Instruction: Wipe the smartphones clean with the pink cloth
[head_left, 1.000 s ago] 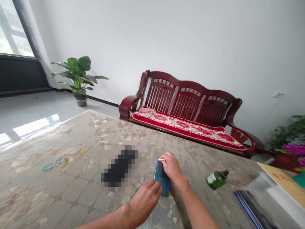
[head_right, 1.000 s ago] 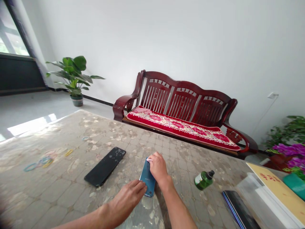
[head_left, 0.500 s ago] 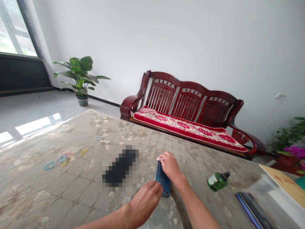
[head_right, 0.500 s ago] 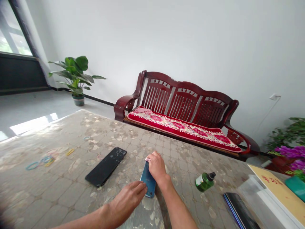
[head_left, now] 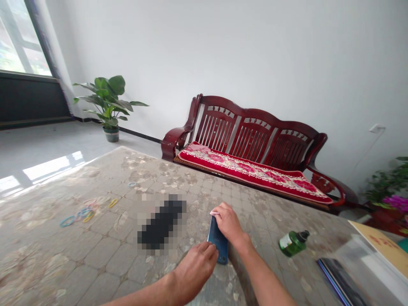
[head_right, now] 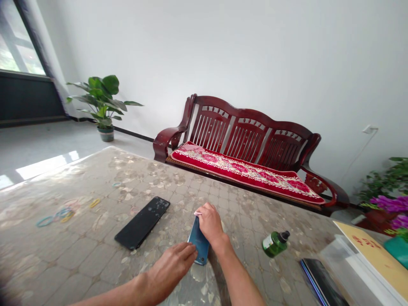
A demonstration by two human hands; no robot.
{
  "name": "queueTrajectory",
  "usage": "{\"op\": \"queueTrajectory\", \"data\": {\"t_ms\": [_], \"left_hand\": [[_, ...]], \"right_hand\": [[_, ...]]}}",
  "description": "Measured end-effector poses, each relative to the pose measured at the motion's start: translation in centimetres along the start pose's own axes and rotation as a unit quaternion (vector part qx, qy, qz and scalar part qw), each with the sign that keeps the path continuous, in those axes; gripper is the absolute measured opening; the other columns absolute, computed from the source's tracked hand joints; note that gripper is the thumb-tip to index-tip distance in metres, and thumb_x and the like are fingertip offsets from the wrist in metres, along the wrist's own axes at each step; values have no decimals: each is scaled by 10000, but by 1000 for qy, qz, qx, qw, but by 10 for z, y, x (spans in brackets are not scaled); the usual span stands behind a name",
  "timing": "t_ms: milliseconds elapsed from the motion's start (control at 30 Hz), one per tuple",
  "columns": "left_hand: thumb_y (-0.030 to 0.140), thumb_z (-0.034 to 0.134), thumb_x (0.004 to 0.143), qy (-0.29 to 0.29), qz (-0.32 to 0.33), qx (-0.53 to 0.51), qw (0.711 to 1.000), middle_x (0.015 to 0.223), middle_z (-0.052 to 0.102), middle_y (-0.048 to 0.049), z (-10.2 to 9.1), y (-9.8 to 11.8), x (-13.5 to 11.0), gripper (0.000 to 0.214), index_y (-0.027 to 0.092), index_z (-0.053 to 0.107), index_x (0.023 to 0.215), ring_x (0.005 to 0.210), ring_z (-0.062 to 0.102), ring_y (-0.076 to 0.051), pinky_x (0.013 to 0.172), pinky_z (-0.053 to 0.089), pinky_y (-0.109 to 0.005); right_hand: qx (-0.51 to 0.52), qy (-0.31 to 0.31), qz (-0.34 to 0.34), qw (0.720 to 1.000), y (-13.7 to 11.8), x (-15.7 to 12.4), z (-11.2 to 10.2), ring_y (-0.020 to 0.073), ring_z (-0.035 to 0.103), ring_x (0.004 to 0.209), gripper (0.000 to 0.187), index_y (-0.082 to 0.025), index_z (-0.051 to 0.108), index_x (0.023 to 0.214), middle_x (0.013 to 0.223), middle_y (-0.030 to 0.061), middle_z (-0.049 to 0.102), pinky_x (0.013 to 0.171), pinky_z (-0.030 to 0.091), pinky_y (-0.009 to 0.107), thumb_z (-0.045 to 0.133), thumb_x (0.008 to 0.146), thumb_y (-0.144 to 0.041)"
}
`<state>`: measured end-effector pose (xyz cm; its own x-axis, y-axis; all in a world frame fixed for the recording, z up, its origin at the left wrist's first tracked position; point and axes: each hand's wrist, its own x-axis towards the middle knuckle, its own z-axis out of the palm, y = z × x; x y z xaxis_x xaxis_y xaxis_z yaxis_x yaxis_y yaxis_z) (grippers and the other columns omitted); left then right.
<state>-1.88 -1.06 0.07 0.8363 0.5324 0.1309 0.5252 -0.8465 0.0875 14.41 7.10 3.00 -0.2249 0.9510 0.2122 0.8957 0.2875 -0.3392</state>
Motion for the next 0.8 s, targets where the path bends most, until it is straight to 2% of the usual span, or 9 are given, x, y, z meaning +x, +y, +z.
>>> {"op": "queueTrajectory", "data": {"t_ms": [100, 300, 500, 600, 700, 800], "left_hand": [[51, 511, 862, 5, -4, -11, 1000, 1039, 631, -94, 3, -1, 0, 210, 132, 585, 1040, 954, 585, -237, 860, 499, -344], [40, 538, 824, -2, -9, 15, 1000, 971, 625, -92, 10, -1, 2, 207, 135, 589, 1001, 911, 586, -249, 819, 498, -359], [42, 517, 860, 10, -5, 0, 1000, 1020, 632, -106, 6, -1, 1, 204, 128, 586, 1032, 944, 588, -248, 844, 504, -360], [45, 523, 859, 8, -10, -11, 1000, 1024, 634, -102, 5, -1, 2, 201, 127, 588, 1030, 944, 592, -245, 853, 509, -358], [40, 526, 861, 1, -18, -15, 1000, 1007, 633, -101, 4, -1, 3, 197, 125, 594, 1025, 935, 592, -247, 851, 511, -360], [39, 514, 871, -6, -17, -11, 1000, 1002, 631, -106, 0, 0, 3, 194, 115, 595, 1030, 932, 591, -253, 848, 513, -371]], "right_hand": [[-2, -10, 1, 1000, -2, 0, -1, 164, 610, 908, 256, -220, 732, 843, 894, 38, 662, 849, 438, 240, 520, 897, -86], [35, -68, -67, 995, -7, -33, -6, 149, 600, 925, 261, -233, 731, 862, 904, 17, 655, 839, 433, 229, 518, 894, -87], [-60, -45, -71, 995, -3, -9, -6, 181, 558, 955, 284, -229, 725, 879, 937, 42, 643, 861, 427, 267, 494, 907, -67], [-91, -70, -128, 985, -7, -4, -10, 184, 540, 941, 290, -235, 725, 877, 931, 40, 634, 827, 423, 266, 486, 923, -77], [-110, -115, -200, 967, -10, -11, -15, 178, 526, 936, 281, -245, 722, 897, 936, 31, 627, 813, 413, 259, 490, 933, -92], [-126, -127, -217, 960, -8, -11, -16, 179, 517, 943, 267, -245, 719, 902, 954, 33, 627, 820, 409, 259, 501, 931, -94]]}}
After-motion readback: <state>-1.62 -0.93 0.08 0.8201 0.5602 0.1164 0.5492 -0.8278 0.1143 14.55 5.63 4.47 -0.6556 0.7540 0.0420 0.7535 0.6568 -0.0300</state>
